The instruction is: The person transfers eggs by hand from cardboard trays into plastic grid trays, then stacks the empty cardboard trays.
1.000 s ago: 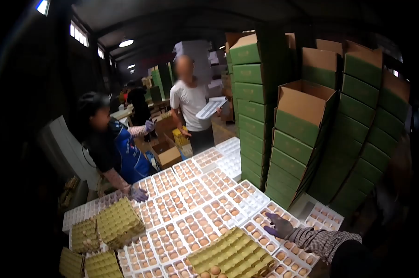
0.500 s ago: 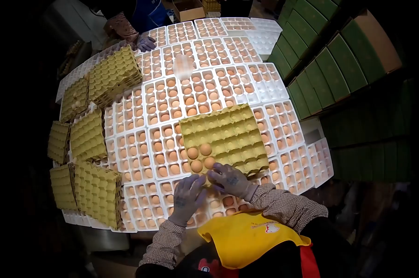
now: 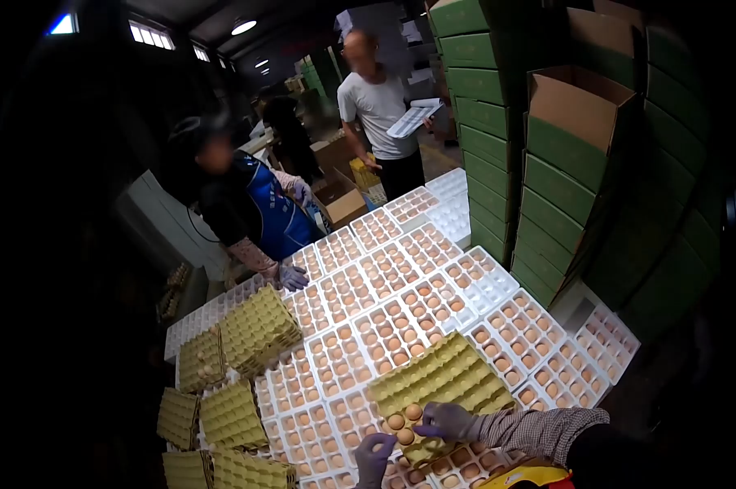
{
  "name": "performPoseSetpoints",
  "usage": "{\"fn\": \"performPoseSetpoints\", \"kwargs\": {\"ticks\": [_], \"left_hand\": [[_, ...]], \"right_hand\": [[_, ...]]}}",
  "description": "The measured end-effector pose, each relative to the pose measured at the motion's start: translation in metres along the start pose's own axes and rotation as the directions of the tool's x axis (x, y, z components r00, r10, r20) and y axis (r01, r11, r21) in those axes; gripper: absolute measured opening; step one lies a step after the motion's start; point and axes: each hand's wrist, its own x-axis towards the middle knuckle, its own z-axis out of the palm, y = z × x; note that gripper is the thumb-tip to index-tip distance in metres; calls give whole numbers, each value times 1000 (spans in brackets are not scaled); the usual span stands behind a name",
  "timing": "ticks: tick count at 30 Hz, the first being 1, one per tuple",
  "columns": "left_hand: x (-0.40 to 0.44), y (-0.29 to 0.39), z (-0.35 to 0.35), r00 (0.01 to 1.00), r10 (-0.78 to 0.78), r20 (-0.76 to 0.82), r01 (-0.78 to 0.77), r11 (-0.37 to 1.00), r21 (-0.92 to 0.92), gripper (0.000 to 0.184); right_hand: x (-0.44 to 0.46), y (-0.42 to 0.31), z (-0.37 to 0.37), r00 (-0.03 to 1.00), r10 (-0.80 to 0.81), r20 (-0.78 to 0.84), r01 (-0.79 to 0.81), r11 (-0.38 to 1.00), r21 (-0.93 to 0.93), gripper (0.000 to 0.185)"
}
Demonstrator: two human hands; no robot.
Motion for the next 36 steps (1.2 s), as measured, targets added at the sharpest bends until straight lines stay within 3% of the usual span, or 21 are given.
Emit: {"fn": "performPoseSetpoints", "kwargs": {"ticks": [1,2,3,4,5,7,10,12,13,15,16,19,20,23,25,26,30,32,33,34,36], "left_hand": [[5,0,7,961,244,133,-278,875,398,33],[7,5,17,972,101,212,-211,776,594,45],[9,-74,18,912,233,339,-410,577,707,61],[3,-86,18,936,131,328,-342,563,752,64],[7,-84,20,948,41,316,-288,535,794,68],[-4,-51,25,939,213,271,-345,593,728,70],[-1,-42,28,933,246,261,-359,682,637,59],[-3,35,30,925,318,210,-380,809,448,39],[8,29,23,919,348,187,-394,766,507,35],[19,-3,13,910,392,133,-385,684,619,29],[31,-9,16,943,330,49,-271,670,692,29],[50,15,16,982,21,185,-151,673,724,34],[60,-16,13,941,82,328,-308,611,729,43],[55,11,24,951,-37,306,-240,536,809,50],[54,-19,32,964,50,261,-256,439,861,49],[52,-27,35,969,52,241,-241,411,879,47],[50,-39,45,973,141,185,-217,267,939,44],[52,-32,36,978,-64,197,-150,434,889,43],[62,-18,34,963,-154,222,-117,504,856,43],[58,13,35,980,-112,165,-76,553,830,44],[61,-15,15,920,322,225,-380,587,715,44]], "right_hand": [[0,-4,8,962,-258,90,271,861,-430,35],[-1,-8,13,956,-192,223,284,802,-525,32],[-1,17,43,976,-160,149,214,841,-497,31],[7,40,64,989,-129,66,145,873,-466,30],[-8,-1,36,962,-240,132,273,784,-558,27],[-8,7,33,942,-299,149,332,777,-535,34],[10,7,30,918,91,385,32,953,-302,17],[7,25,14,950,-291,117,312,909,-275,33],[8,31,6,882,-471,-19,445,845,-297,46],[18,8,-20,934,-352,63,340,820,-461,41],[23,-9,-31,953,-284,102,294,794,-532,39],[57,12,-4,980,-77,185,173,790,-588,35],[63,18,5,984,-18,179,125,785,-607,36],[73,36,31,978,203,41,-166,888,-429,35],[77,34,40,984,90,152,39,732,-680,26],[76,33,36,981,112,160,3,811,-584,38],[56,13,14,995,39,93,29,772,-635,46],[55,6,19,975,165,147,-52,818,-573,51],[52,20,16,991,73,110,-17,896,-443,50],[49,45,6,999,-17,45,30,950,-310,49],[32,40,-20,997,-17,-78,5,987,-160,57]]}}
